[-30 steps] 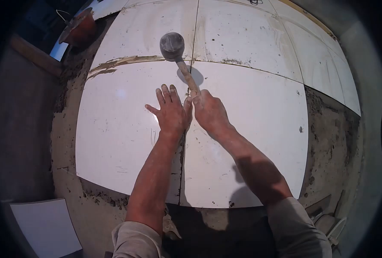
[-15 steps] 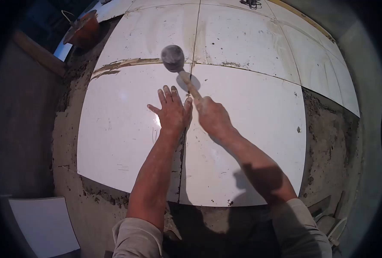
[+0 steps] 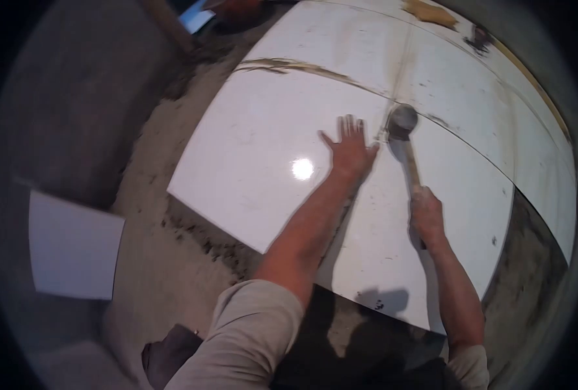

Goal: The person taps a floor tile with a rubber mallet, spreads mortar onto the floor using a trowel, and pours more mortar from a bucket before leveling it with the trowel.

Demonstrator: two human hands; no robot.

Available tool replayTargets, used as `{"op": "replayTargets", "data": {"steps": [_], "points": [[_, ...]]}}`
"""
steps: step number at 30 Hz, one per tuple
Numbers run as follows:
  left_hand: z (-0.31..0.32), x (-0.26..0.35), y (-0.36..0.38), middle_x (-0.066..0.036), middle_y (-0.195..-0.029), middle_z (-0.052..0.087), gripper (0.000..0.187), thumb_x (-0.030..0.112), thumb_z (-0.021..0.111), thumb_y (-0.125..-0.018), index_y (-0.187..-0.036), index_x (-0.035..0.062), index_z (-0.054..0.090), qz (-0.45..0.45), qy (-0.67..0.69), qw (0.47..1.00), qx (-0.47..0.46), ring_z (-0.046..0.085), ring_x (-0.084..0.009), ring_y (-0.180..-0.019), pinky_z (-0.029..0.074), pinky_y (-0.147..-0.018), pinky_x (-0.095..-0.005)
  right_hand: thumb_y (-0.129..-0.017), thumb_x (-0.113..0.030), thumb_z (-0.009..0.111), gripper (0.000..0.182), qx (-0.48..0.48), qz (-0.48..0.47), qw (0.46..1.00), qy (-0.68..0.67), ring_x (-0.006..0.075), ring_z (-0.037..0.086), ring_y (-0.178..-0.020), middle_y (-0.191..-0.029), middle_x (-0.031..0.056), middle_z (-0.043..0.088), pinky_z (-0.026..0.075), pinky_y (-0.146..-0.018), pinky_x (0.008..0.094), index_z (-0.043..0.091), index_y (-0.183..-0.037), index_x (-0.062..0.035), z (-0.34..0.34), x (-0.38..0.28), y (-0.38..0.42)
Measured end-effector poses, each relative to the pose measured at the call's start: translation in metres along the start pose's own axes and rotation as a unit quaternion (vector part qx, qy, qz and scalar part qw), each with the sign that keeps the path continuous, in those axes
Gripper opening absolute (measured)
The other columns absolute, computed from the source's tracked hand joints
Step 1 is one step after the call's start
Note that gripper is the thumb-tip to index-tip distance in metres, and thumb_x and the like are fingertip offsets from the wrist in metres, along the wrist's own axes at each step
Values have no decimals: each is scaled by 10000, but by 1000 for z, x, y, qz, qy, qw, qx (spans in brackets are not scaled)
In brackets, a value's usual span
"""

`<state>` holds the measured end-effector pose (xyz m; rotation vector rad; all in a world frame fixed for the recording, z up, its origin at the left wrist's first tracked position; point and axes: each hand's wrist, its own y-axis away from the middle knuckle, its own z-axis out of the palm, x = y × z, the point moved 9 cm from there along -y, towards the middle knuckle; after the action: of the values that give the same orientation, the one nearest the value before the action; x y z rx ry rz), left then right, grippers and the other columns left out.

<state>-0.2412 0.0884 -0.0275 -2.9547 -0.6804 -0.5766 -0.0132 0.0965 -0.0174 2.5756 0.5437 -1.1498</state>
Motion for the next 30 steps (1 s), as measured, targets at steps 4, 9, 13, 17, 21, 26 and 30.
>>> {"op": "replayTargets", "data": {"steps": [4,9,13,17,21,26,30], "points": [[-4,-1,3,-167,-1543,188,717,489,418,-924,-1462,42,262,-3,3,1000,20,97,-319,-1445,1,-1038,-735,-993,-325,424,372,-20,44,998,-47,171,503,-548,-615,105,513,425,-526,346,506,-818,-7,7,-15,-22],[-6,0,5,-182,-1536,189,712,474,409,-931,-1450,9,266,5,0,999,34,99,-341,-1439,25,-1042,-732,-996,-312,409,353,-10,23,996,-91,106,458,-531,-593,28,449,399,-490,299,490,-810,-24,12,-65,-48],[-5,-2,6,-184,-1533,193,713,470,404,-934,-1445,-8,264,11,-1,999,46,98,-340,-1439,24,-1043,-732,-993,-319,360,381,3,21,1000,-7,250,536,-587,-655,134,539,440,-572,376,506,-863,8,27,-48,-75],[-5,0,7,-196,-1525,203,710,471,404,-935,-1432,-20,285,16,7,998,53,100,-344,-1438,20,-1040,-735,-990,-338,327,424,-6,-5,996,88,402,557,-723,-781,259,580,435,-695,466,511,-907,34,39,-43,-82],[-6,-2,6,-195,-1521,210,696,469,395,-939,-1429,-16,300,17,2,998,54,99,-346,-1438,16,-1030,-745,-992,-356,355,428,-1,4,999,46,355,541,-691,-754,231,568,432,-678,450,515,-906,31,45,-41,-73],[-3,-2,5,-188,-1533,190,701,480,372,-946,-1440,-9,283,18,-4,999,50,95,-342,-1440,20,-1030,-746,-1000,-389,360,432,17,30,999,-36,183,497,-614,-673,103,505,436,-589,351,507,-858,-9,30,-52,-61],[-3,-2,4,-191,-1531,194,701,481,370,-947,-1441,-9,283,14,-9,999,45,97,-343,-1439,20,-1026,-749,-1005,-377,354,415,66,-45,995,-60,173,493,-610,-664,96,499,447,-595,344,512,-881,-15,23,-66,-59]]}}
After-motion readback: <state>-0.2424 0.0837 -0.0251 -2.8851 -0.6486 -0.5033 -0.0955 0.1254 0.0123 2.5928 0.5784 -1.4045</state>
